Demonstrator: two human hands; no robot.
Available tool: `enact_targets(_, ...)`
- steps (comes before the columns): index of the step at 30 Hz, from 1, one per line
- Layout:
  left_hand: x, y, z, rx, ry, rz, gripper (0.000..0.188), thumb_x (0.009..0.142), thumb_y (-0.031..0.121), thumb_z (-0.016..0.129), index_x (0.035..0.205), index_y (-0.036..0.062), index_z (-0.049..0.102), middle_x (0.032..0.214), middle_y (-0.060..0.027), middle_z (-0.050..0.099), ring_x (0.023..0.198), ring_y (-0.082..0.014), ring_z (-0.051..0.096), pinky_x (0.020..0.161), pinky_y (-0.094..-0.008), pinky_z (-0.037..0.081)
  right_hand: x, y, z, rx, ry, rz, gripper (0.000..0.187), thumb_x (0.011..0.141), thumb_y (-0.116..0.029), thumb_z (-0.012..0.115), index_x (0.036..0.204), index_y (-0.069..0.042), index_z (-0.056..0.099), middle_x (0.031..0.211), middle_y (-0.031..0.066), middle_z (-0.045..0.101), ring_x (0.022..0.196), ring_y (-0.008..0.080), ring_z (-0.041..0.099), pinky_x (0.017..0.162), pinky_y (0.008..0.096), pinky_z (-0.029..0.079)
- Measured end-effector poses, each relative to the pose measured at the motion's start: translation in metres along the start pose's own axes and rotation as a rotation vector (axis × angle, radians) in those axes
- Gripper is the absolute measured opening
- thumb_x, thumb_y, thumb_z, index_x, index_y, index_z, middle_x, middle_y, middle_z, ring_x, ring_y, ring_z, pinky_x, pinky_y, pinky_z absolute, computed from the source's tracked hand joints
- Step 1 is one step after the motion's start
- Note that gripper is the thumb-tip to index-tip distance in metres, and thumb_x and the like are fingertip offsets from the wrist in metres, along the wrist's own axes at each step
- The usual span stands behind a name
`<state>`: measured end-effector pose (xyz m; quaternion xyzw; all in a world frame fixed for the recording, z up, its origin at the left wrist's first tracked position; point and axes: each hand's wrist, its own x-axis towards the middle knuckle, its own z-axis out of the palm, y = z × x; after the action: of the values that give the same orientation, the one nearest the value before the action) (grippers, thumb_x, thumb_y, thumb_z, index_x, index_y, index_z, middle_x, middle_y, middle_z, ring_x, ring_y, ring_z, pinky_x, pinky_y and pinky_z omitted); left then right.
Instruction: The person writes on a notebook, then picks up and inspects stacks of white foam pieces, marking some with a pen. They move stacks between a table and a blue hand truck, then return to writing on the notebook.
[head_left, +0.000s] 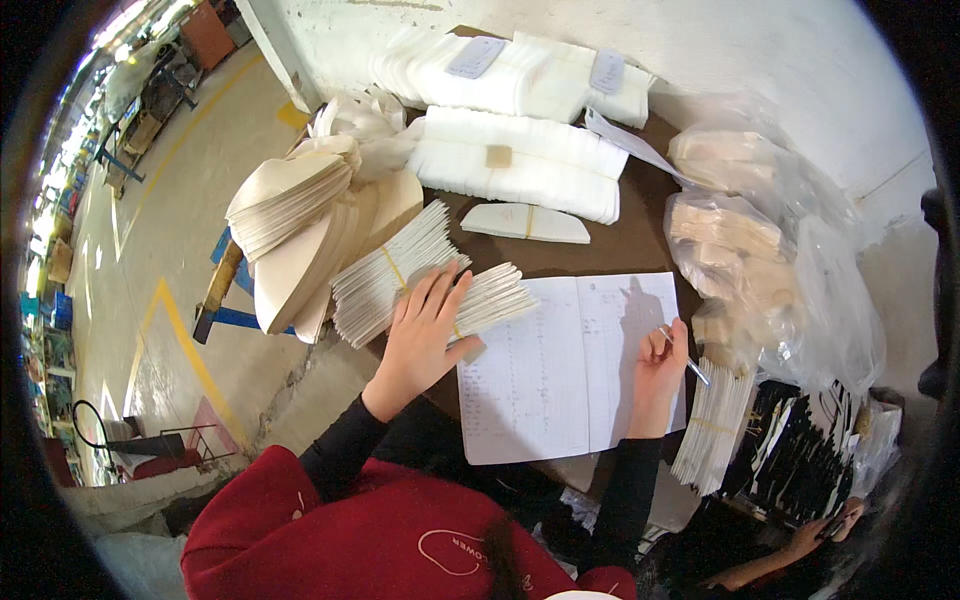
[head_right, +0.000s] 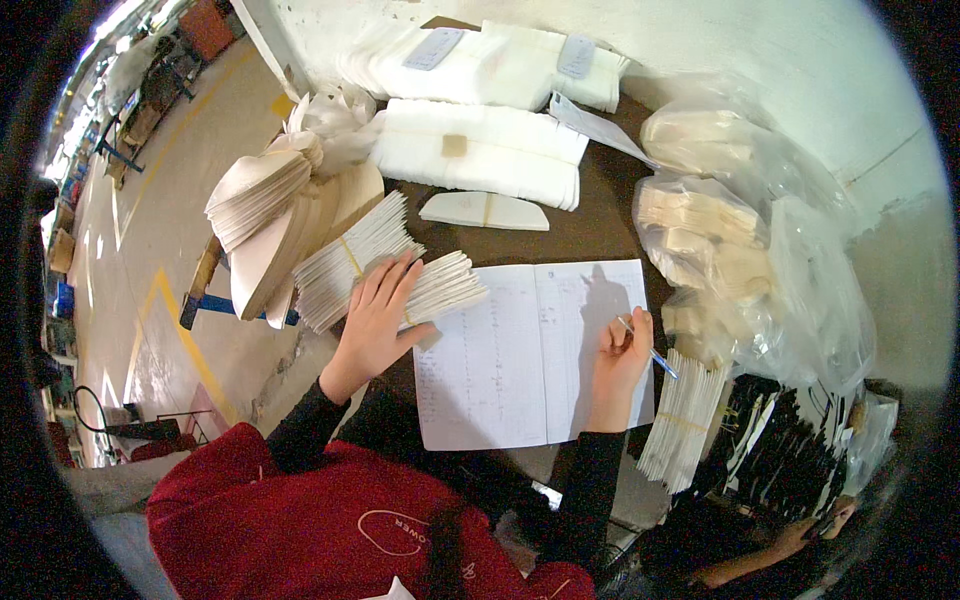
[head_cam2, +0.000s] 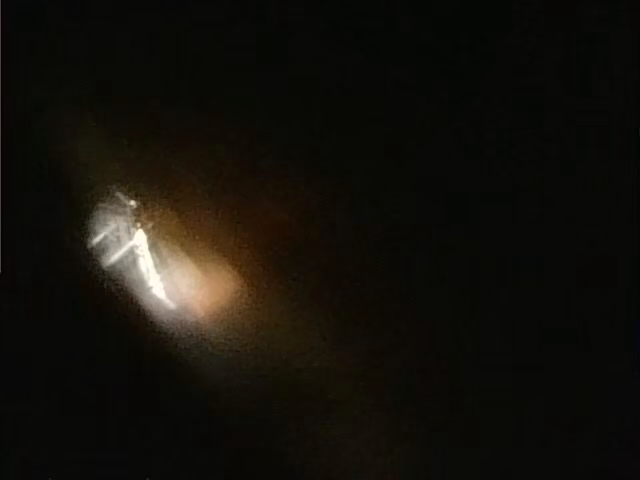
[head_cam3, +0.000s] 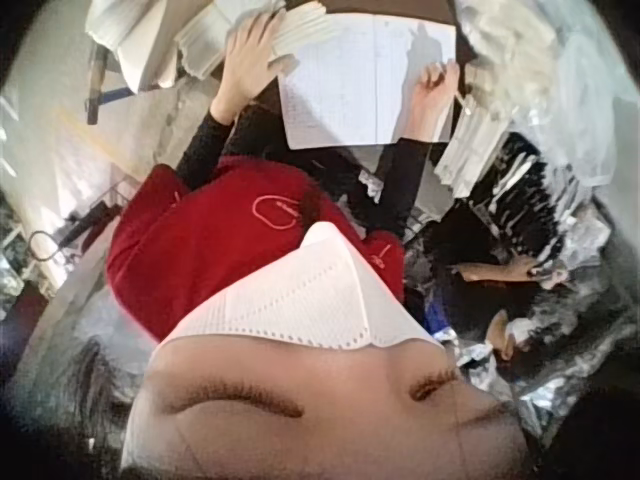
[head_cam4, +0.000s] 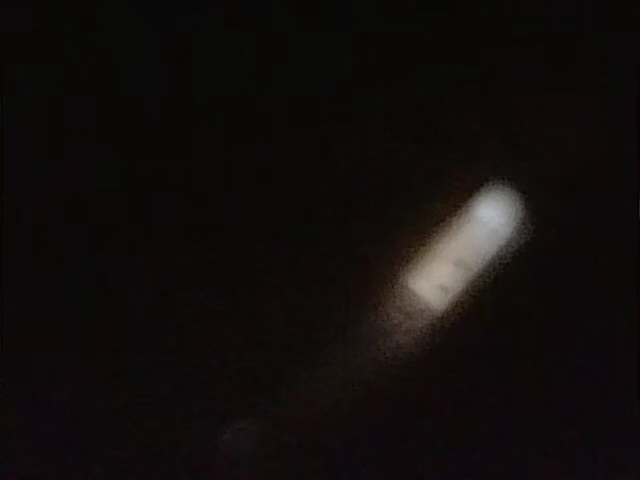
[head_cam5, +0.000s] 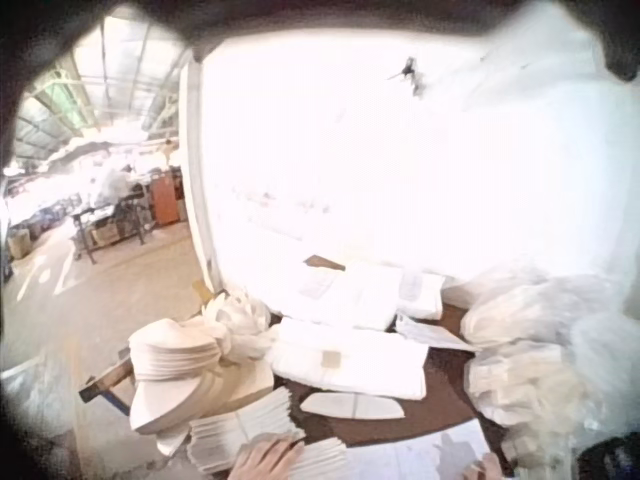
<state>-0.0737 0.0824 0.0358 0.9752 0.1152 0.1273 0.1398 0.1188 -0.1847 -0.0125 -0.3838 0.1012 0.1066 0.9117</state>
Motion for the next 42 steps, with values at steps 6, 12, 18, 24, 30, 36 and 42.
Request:
enact_targets(6,0.004,-0.005,0.000,-0.003,-0.009,0.021,0.082,0.077,0.031,0.071,0.146,0.0054,0.033,0.148,-0.0134,0.036,0.135,-0.0349,0.033,0.107,-0.0470,0.030,0.007,0.002,-0.001,0.066,-0.067,0.021,0.028,0.092,-0.014,0.062,0.075,-0.016,0.040,0.063,-0.0060,0.034,0.052,0.0060,0.031,0.047,0.0234,0.024)
enact_targets(12,0.001,-0.002,0.006,0.039,0.010,0.015,0.083,0.077,0.030,0.072,0.145,0.0045,0.033,0.148,-0.0131,0.036,0.136,-0.0346,0.032,0.109,-0.0472,0.028,0.006,0.000,0.001,0.087,-0.070,0.029,0.026,0.090,-0.012,0.064,0.075,-0.016,0.043,0.065,-0.0058,0.039,0.052,0.0061,0.034,0.046,0.0242,0.026)
enact_targets(18,0.003,0.000,0.007,0.065,0.037,0.025,0.084,0.074,0.028,0.074,0.144,0.0035,0.035,0.146,-0.0126,0.038,0.135,-0.0340,0.033,0.108,-0.0466,0.029,0.006,-0.001,-0.002,0.126,-0.096,0.037,0.025,0.090,-0.012,0.065,0.076,-0.015,0.045,0.065,-0.0055,0.041,0.052,0.0061,0.037,0.046,0.0241,0.028)
enact_targets(24,0.002,-0.001,0.008,0.049,0.066,0.014,0.082,0.074,0.026,0.074,0.143,0.0044,0.036,0.146,-0.0120,0.040,0.134,-0.0333,0.035,0.107,-0.0465,0.030,0.003,-0.001,0.005,0.138,-0.074,0.041,0.023,0.091,-0.013,0.064,0.075,-0.013,0.047,0.062,-0.0057,0.041,0.052,0.0053,0.035,0.046,0.0227,0.025)
enact_targets(30,0.002,-0.001,0.009,0.059,0.097,-0.004,0.081,0.073,0.030,0.074,0.142,0.0060,0.039,0.145,-0.0107,0.042,0.133,-0.0325,0.037,0.107,-0.0454,0.031,0.007,-0.001,-0.002,0.129,-0.077,0.041,0.020,0.092,-0.013,0.064,0.078,-0.011,0.050,0.063,-0.0040,0.042,0.052,0.0056,0.036,0.046,0.0227,0.025)
enact_targets(36,0.003,-0.001,0.011,0.047,0.124,-0.009,0.079,0.073,0.030,0.073,0.142,0.0062,0.041,0.143,-0.0109,0.045,0.132,-0.0315,0.040,0.104,-0.0445,0.035,0.003,-0.001,0.001,0.074,-0.087,0.010,0.018,0.092,-0.014,0.063,0.081,-0.010,0.050,0.067,-0.0038,0.044,0.054,0.0057,0.036,0.045,0.0226,0.026)
enact_targets(42,0.002,-0.003,0.011,0.033,0.135,-0.013,0.078,0.073,0.029,0.074,0.140,0.0058,0.042,0.142,-0.0110,0.046,0.131,-0.0315,0.041,0.104,-0.0447,0.035,0.004,0.003,0.002,0.041,-0.104,-0.059,0.020,0.089,-0.010,0.066,0.081,-0.012,0.048,0.066,-0.0041,0.043,0.053,0.0046,0.035,0.045,0.0218,0.025)
